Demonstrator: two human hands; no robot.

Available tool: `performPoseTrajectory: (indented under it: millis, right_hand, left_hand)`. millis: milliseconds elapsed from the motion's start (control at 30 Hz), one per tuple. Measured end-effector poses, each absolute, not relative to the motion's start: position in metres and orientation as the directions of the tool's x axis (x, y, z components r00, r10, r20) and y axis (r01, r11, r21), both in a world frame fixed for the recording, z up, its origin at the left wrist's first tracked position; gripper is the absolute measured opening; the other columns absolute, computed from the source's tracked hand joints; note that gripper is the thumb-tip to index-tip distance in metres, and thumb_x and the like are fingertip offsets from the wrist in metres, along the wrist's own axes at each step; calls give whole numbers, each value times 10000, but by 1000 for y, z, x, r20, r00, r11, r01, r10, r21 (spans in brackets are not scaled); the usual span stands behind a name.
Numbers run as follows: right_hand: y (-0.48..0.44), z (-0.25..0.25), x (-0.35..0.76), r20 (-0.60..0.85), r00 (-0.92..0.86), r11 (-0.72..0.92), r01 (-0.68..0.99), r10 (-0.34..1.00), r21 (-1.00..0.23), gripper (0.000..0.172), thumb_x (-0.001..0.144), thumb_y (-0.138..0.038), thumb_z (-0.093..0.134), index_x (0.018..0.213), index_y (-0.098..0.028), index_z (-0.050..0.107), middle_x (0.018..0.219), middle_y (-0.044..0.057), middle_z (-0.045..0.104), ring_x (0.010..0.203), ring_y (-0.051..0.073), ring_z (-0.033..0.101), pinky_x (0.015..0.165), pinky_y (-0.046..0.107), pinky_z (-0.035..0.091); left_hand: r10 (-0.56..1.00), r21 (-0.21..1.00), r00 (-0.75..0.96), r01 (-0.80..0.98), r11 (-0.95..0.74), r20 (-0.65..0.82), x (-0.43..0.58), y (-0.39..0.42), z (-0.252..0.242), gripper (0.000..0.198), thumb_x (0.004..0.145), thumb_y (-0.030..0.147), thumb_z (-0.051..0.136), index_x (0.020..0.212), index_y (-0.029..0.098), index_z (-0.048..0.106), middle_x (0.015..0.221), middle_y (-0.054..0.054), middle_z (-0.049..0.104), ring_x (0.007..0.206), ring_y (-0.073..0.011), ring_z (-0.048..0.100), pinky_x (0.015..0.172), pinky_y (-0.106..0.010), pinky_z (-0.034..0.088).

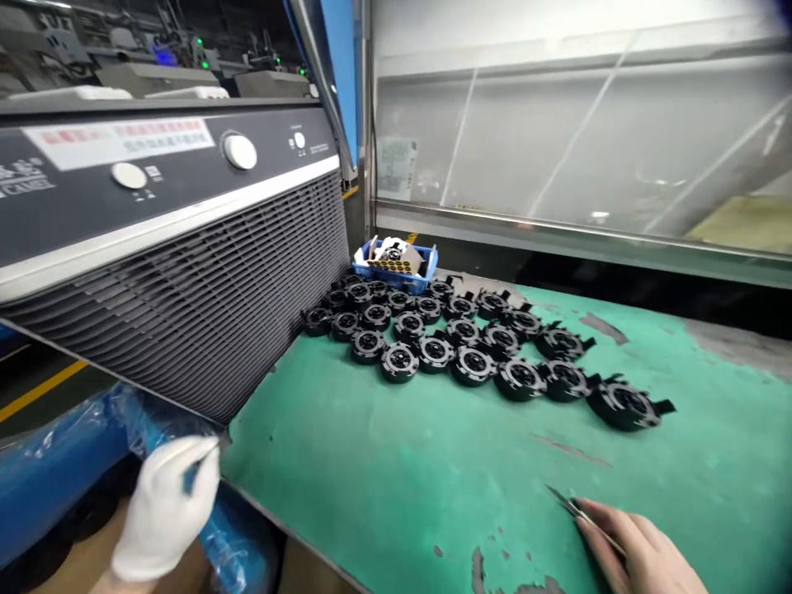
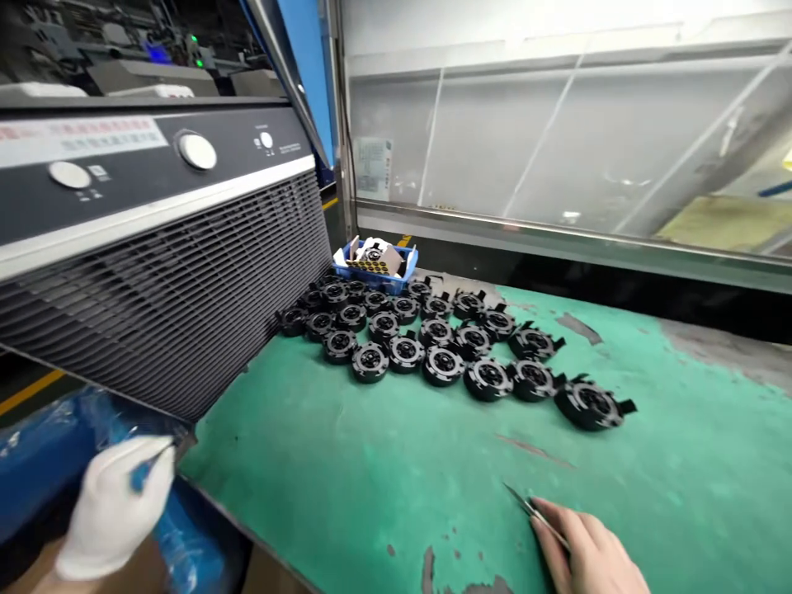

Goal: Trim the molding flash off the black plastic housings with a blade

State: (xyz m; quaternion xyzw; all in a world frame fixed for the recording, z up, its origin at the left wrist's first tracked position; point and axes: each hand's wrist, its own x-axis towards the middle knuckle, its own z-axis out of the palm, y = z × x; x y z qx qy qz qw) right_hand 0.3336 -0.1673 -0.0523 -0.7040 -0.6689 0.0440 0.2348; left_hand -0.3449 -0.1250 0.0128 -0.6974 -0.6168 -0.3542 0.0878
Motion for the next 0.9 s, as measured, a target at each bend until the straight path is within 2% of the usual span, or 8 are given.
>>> performPoseTrajectory:
  millis: [133, 200, 333, 467, 567, 667, 800, 900]
  right_hand:
    - [-177, -29, 318, 307, 91, 31, 928, 947, -370, 444, 1077, -595, 523, 1028, -225, 762, 1014, 140, 792, 898, 313, 789, 773, 464, 631]
    - [-185, -23, 316, 369, 106, 17, 949, 924, -315, 414, 1102, -558, 518, 1096, -219, 755, 1057, 130, 787, 936, 307, 780, 783, 457, 611]
    - [-209, -22, 321, 347, 84, -10, 977, 934, -211, 329, 1110, -512, 564, 1053, -249, 754, 977, 65, 761, 835, 244, 752, 673, 359, 547]
    - [-236, -17, 315, 375, 157, -101, 981, 913, -166, 310, 1130, -448, 542, 985, -237, 717, 932, 49, 718, 806, 220, 709, 696, 339, 525]
    - [-252, -13, 304, 370, 179, -128, 979, 912, -157, 286, 1131, -439, 544, 977, -248, 692, 923, 39, 700, 795, 213, 690, 690, 326, 512]
    - [-268, -17, 296, 372, 234, -175, 967, 898, -185, 324, 1156, -471, 479, 998, -262, 671, 927, 41, 696, 786, 209, 691, 690, 338, 509]
    - [-289, -26, 293, 342, 281, -217, 953, 897, -213, 323, 1152, -516, 479, 1019, -275, 650, 929, 46, 695, 785, 219, 696, 695, 362, 509]
    - [-297, -27, 295, 333, 297, -221, 943, 895, -248, 286, 1135, -492, 521, 979, -275, 623, 888, 36, 678, 757, 225, 689, 681, 371, 511]
  left_hand:
    - [793, 239, 228, 875, -422, 565, -248, 7, 71, 299, 1029, 352, 606, 1264, 208, 724, 1293, -167, 776, 1263, -360, 733, 1145, -582, 608]
    - [796, 219, 302, 855, -469, 525, -194, 73, 92, 406, 1071, 393, 509, 1347, 154, 685, 1350, -202, 738, 1316, -359, 692, 1182, -573, 580]
    - [717, 149, 583, 727, -671, 382, -68, 153, 113, 433, 1057, 444, 596, 1358, 161, 723, 1372, -166, 762, 1320, -344, 690, 1238, -518, 527]
    - [542, 91, 809, 537, -839, 228, 81, 146, 109, 566, 1044, 554, 669, 1486, 201, 686, 1495, -161, 724, 1395, -359, 653, 1235, -478, 499]
    - [441, 83, 880, 433, -898, 176, 183, 110, 92, 751, 1034, 685, 641, 1641, 256, 538, 1598, -144, 658, 1452, -356, 607, 1221, -471, 491]
    - [425, 78, 897, 418, -905, 123, 255, 78, 73, 902, 937, 796, 709, 1625, 234, 552, 1540, -182, 688, 1476, -394, 577, 1270, -546, 421]
    - [471, 52, 878, 468, -882, 89, 293, 58, 59, 808, 843, 765, 832, 1379, 167, 737, 1264, -207, 789, 1277, -417, 685, 1294, -693, 311]
    - [433, 26, 887, 435, -900, 157, 287, 48, 62, 610, 882, 634, 849, 1286, 185, 774, 1281, -163, 777, 1257, -372, 681, 1360, -653, 211]
